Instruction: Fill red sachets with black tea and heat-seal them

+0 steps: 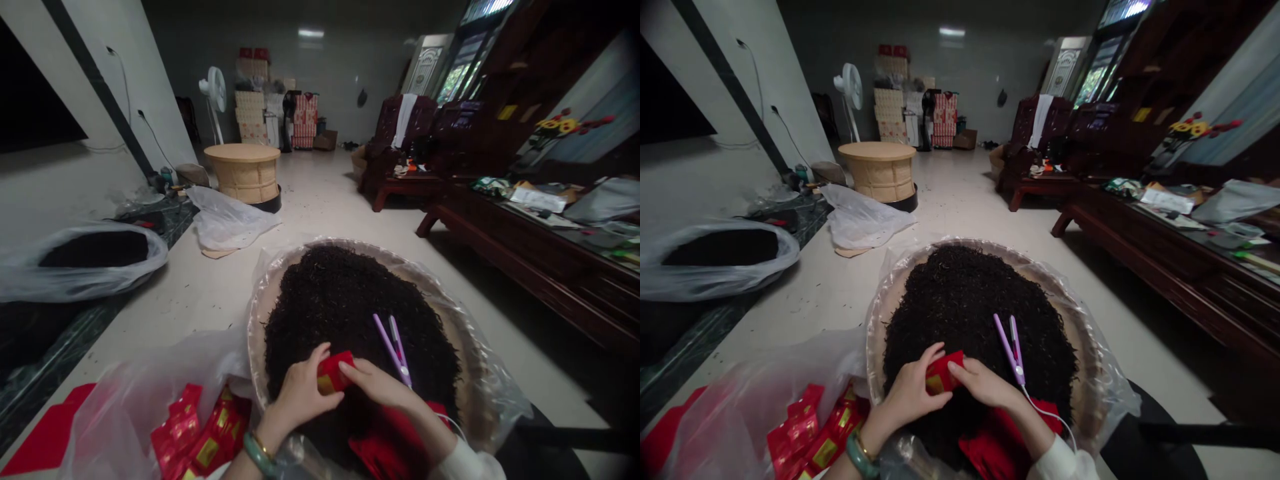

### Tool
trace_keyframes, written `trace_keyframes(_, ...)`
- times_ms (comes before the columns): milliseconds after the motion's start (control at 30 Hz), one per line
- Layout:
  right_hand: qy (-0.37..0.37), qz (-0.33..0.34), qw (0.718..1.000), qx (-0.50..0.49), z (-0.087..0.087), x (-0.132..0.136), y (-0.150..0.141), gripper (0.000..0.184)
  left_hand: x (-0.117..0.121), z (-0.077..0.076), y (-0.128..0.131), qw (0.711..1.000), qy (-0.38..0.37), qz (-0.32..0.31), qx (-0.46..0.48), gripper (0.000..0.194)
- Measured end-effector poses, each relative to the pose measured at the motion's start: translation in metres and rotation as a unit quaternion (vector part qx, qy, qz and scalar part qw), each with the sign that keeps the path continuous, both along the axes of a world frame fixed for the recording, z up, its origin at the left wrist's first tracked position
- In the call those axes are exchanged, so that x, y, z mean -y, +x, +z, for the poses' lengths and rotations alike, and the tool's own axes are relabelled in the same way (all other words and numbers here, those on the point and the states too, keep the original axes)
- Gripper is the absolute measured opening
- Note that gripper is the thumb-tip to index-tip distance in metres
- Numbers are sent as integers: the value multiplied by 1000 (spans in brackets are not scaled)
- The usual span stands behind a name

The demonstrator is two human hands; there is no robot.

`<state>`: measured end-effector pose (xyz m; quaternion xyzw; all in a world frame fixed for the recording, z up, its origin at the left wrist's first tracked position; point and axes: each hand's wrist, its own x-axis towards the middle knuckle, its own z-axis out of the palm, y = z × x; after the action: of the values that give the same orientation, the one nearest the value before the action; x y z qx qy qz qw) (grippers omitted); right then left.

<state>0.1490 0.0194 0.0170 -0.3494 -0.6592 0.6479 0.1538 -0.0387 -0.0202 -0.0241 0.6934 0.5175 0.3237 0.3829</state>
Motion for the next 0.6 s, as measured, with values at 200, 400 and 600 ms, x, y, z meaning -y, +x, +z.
trace_keyframes(200,179,164,965,100,37,-7,-8,52,-12,5,-4,840,-343,-171,385,70)
trace_keyframes(400,222,156,957,108,32,-18,-21,43,-5,-22,8,804,-360,-38,472,65)
trace_keyframes(600,239,-87,964,77,9,-61,-31,49,-5,-37,-13,757,-382,43,529,58)
